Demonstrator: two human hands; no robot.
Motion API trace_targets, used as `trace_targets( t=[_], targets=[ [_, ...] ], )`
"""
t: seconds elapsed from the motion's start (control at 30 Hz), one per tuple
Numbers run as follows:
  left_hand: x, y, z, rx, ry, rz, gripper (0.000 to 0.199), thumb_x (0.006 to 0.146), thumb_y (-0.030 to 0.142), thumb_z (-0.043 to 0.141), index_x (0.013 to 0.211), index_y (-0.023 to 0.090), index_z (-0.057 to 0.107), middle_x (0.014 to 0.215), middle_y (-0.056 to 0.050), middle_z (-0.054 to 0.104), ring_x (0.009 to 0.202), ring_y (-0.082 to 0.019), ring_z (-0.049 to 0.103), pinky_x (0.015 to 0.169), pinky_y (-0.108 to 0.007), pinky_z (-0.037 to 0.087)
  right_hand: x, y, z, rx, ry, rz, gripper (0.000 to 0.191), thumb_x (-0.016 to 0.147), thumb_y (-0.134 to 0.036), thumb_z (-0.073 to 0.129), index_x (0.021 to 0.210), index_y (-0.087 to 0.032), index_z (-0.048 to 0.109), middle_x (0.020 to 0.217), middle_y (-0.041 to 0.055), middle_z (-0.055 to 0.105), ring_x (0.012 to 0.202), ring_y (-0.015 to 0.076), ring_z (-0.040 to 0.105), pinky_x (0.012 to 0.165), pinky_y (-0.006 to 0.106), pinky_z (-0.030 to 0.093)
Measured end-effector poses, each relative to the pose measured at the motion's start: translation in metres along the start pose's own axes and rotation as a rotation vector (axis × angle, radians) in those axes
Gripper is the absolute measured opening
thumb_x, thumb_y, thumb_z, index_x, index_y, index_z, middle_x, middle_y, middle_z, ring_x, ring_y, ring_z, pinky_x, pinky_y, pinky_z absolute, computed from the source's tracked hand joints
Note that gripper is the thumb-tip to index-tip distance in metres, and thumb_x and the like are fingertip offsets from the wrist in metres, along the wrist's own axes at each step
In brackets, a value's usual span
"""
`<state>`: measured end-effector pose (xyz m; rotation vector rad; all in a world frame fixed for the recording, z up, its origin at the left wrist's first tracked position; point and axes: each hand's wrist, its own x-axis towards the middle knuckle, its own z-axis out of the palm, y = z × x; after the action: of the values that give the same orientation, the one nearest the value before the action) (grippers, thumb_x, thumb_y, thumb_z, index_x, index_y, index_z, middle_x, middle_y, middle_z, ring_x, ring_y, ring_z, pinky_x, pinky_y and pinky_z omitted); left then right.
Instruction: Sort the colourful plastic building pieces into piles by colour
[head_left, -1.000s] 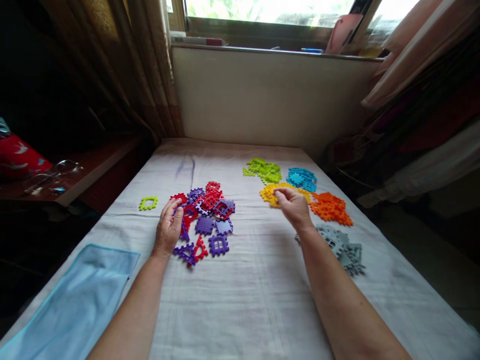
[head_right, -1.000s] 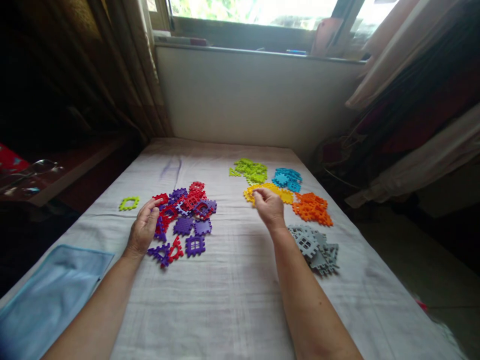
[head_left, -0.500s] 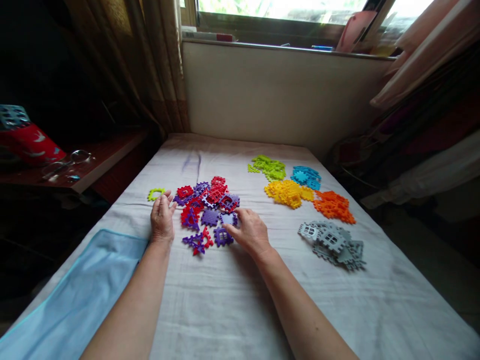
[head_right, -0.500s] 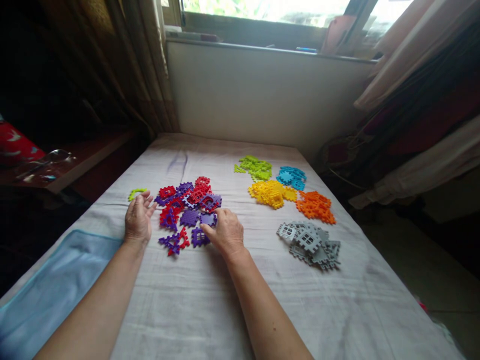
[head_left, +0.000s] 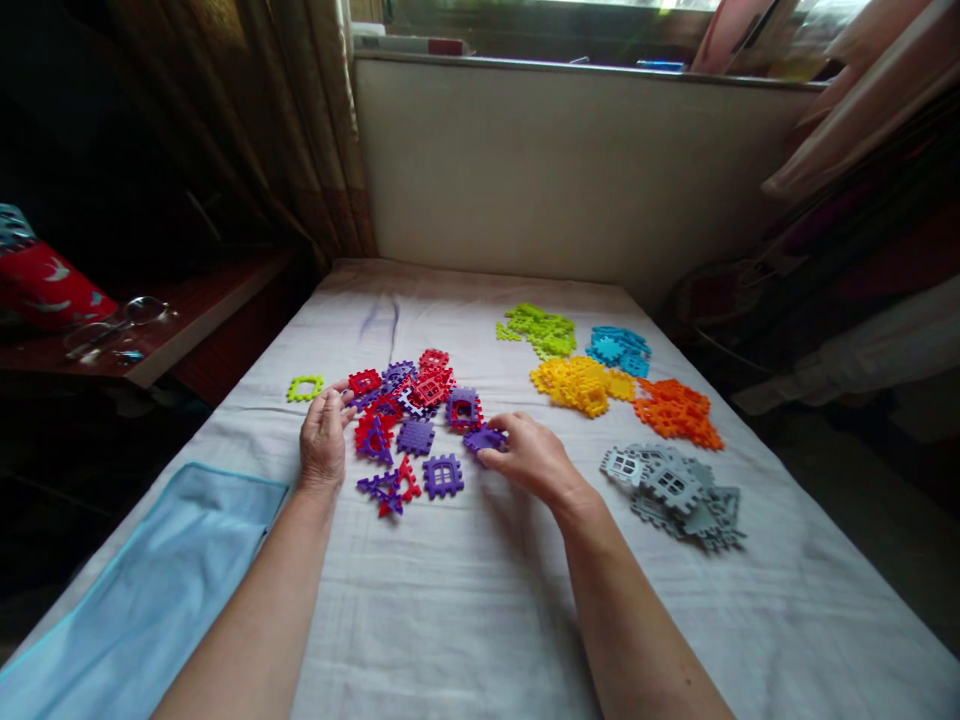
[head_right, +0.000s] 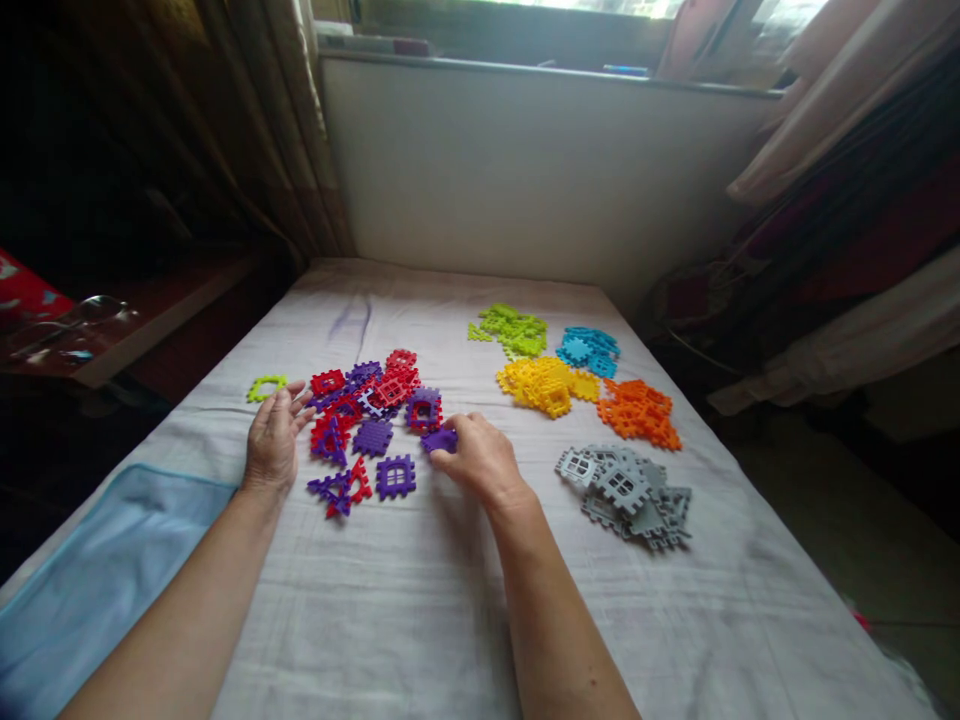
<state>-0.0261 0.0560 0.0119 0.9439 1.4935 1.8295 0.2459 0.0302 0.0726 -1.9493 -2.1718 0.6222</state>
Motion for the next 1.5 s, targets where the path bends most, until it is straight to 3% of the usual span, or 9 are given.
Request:
trace_targets(
  t=[0.1, 0.23, 0.43, 0.53, 0.63, 0.73, 0.87, 1.03, 1.5],
  targets=[
    [-0.001, 0.001, 0.001, 0.025, -0.001, 0.005, 0.054, 0.075, 0.068, 0.062, 0.100, 0.019, 0.067, 0.112, -0.011, 0.069, 0.103, -0.022, 0.066, 0.079, -0.029, 0.056, 0.005, 0.019, -0.015, -0.015, 0.002, 0.030, 0.036, 0.080, -0.030, 0.067, 0.115, -0.022, 0.070, 0.116, 0.0074, 0.069, 0.099, 0.0200, 0.064, 0.083, 0.026, 0.044],
    [-0.002, 0.002, 0.002, 0.041, -0.007, 0.009, 0.054, 0.076, 0.066, 0.061, 0.100, 0.019, 0.068, 0.109, -0.011, 0.070, 0.100, -0.022, 0.067, 0.076, -0.029, 0.055, 0.014, 0.040, -0.030, -0.070, -0.108, 0.038, 0.034, 0.078, -0.025, 0.068, 0.112, -0.021, 0.073, 0.104, 0.0057, 0.073, 0.090, 0.0183, 0.066, 0.076, 0.023, 0.044],
    [-0.003, 0.001, 0.001, 0.064, -0.014, 0.016, 0.056, 0.075, 0.068, 0.062, 0.102, 0.018, 0.068, 0.114, -0.012, 0.069, 0.101, -0.022, 0.067, 0.079, -0.029, 0.055, 0.016, 0.058, -0.039, -0.207, -0.065, 0.110, 0.031, 0.077, -0.026, 0.067, 0.106, -0.024, 0.076, 0.109, 0.0064, 0.073, 0.099, 0.0228, 0.066, 0.080, 0.027, 0.046],
    [-0.003, 0.001, 0.001, 0.075, -0.026, 0.015, 0.057, 0.075, 0.068, 0.062, 0.103, 0.018, 0.068, 0.116, -0.012, 0.068, 0.103, -0.022, 0.066, 0.079, -0.029, 0.055, 0.016, 0.051, -0.035, -0.207, -0.020, 0.065, 0.029, 0.079, -0.025, 0.065, 0.106, -0.024, 0.075, 0.114, 0.0075, 0.071, 0.108, 0.0237, 0.063, 0.088, 0.028, 0.045],
    [-0.003, 0.001, 0.001, 0.075, -0.033, 0.010, 0.055, 0.076, 0.067, 0.062, 0.103, 0.019, 0.068, 0.116, -0.011, 0.068, 0.104, -0.022, 0.066, 0.080, -0.029, 0.055, 0.019, 0.031, -0.023, -0.141, 0.093, -0.024, 0.036, 0.085, -0.030, 0.061, 0.120, -0.023, 0.068, 0.123, 0.0090, 0.067, 0.116, 0.0231, 0.060, 0.096, 0.030, 0.043],
    [-0.004, 0.002, 0.001, 0.068, -0.029, 0.004, 0.053, 0.076, 0.066, 0.063, 0.101, 0.019, 0.068, 0.116, -0.011, 0.068, 0.104, -0.022, 0.066, 0.080, -0.029, 0.055, 0.022, 0.009, -0.005, -0.133, 0.091, -0.127, 0.045, 0.086, -0.037, 0.062, 0.128, -0.022, 0.062, 0.126, 0.0099, 0.066, 0.116, 0.0234, 0.059, 0.098, 0.031, 0.042],
    [-0.004, 0.002, 0.002, 0.074, -0.027, 0.007, 0.054, 0.075, 0.066, 0.063, 0.101, 0.019, 0.068, 0.115, -0.011, 0.069, 0.102, -0.021, 0.066, 0.079, -0.029, 0.055, 0.022, -0.012, 0.015, -0.180, 0.102, -0.134, 0.037, 0.089, -0.035, 0.059, 0.123, -0.021, 0.063, 0.118, 0.0101, 0.068, 0.111, 0.0242, 0.060, 0.094, 0.032, 0.043],
    [-0.004, 0.002, 0.001, 0.080, -0.038, 0.016, 0.055, 0.075, 0.067, 0.063, 0.102, 0.019, 0.068, 0.118, -0.012, 0.068, 0.108, -0.024, 0.065, 0.083, -0.032, 0.055, 0.016, -0.028, 0.023, -0.184, 0.117, -0.167, 0.027, 0.090, -0.029, 0.055, 0.112, -0.018, 0.068, 0.114, 0.0113, 0.068, 0.108, 0.0249, 0.059, 0.094, 0.033, 0.043],
    [-0.002, -0.004, 0.000, 0.080, -0.055, 0.044, 0.050, 0.078, 0.063, 0.062, 0.103, 0.020, 0.067, 0.118, -0.010, 0.068, 0.105, -0.020, 0.065, 0.082, -0.028, 0.054, 0.024, -0.020, 0.029, -0.084, 0.135, -0.288, 0.015, 0.088, -0.028, 0.063, 0.098, -0.020, 0.070, 0.120, 0.0105, 0.064, 0.113, 0.0242, 0.055, 0.098, 0.036, 0.043]
  ],
)
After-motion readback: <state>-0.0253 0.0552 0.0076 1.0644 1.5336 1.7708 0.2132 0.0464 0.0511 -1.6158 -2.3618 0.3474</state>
